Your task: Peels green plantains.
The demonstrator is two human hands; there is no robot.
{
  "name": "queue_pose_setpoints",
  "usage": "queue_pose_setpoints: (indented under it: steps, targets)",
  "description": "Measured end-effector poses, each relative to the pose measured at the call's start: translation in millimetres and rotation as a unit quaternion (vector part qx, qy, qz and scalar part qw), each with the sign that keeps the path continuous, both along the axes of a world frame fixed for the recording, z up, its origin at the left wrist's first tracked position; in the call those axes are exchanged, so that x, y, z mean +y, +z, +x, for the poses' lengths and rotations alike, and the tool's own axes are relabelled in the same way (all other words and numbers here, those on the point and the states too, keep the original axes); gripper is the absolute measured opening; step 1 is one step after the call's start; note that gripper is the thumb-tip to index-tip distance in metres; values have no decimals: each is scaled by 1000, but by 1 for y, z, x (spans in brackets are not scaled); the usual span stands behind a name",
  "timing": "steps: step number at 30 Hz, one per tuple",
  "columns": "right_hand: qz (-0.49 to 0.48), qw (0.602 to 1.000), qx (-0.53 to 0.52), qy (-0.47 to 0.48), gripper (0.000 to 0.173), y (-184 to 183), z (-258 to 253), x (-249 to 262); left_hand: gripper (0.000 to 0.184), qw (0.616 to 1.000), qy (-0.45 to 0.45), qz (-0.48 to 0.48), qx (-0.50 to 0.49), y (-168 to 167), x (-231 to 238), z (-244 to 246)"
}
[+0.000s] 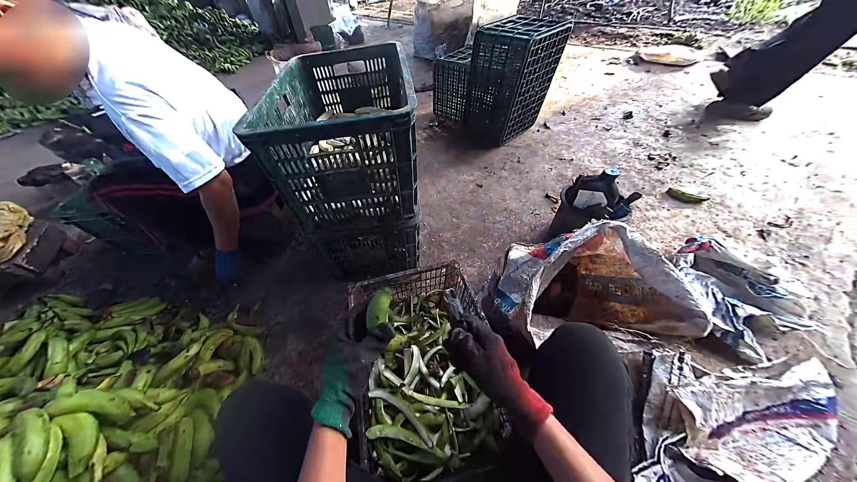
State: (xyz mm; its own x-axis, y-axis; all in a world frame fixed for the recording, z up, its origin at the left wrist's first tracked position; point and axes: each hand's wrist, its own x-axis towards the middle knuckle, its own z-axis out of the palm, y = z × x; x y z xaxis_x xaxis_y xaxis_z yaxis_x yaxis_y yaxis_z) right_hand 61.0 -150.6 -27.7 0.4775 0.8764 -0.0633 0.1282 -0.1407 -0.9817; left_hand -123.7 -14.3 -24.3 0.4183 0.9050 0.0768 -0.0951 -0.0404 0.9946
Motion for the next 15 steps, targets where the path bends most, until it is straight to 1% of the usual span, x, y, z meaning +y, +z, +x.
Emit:
queue_pose_setpoints:
  steps: [1, 2, 3, 4, 5, 6, 7, 8, 9, 10, 11, 12, 13, 14, 15]
  targets:
    - [48, 993, -109, -13, 43, 13, -10, 0, 60, 999, 16, -3, -27, -1, -5, 1]
    - [107, 975, -193, -37, 49, 27, -21, 2, 63, 998, 34, 1, -44, -1, -8, 4]
    - [151, 955, -248, -55, 52, 36, -31, 4, 66, 997, 51, 10, -53, 0, -11, 6]
    - [144, 954, -259, -46, 52, 39, -41, 3, 66, 996, 65, 21, -58, 1, -14, 9]
    - [77, 969, -236, -5, 48, 33, -51, -2, 65, 995, 70, 32, -70, 3, -16, 10]
    - [-65, 977, -183, 88, 44, 22, -55, -7, 63, 993, 68, 40, -92, 7, -19, 10]
    - [-207, 950, -122, 200, 47, 2, -55, -9, 68, 989, 54, 46, -129, 11, -20, 8]
    - [-282, 918, -66, 270, 47, -24, -57, -11, 72, 985, 40, 43, -160, 18, -21, 4]
    - [-294, 910, -18, 291, 48, -38, -59, -8, 72, 983, 39, 36, -177, 26, -15, 1]
    - [-255, 926, 14, 276, 49, -41, -55, -5, 68, 982, 40, 20, -183, 32, -6, 2]
    - [-193, 952, 28, 235, 47, -41, -54, -7, 56, 986, 43, -6, -164, 30, -1, 0]
    - [-126, 971, 20, 203, 43, -34, -56, -9, 44, 987, 48, -45, -150, 22, 2, -5]
    - [-50, 981, -42, 182, 43, -26, -54, -2, 41, 986, 52, -78, -135, 14, 9, -7]
    - [21, 976, -143, 164, 42, -21, -50, 6, 40, 987, 46, -102, -119, 8, 18, -6]
    - [74, 958, -237, 147, 40, -21, -50, 11, 40, 986, 32, -121, -108, 2, 22, -7]
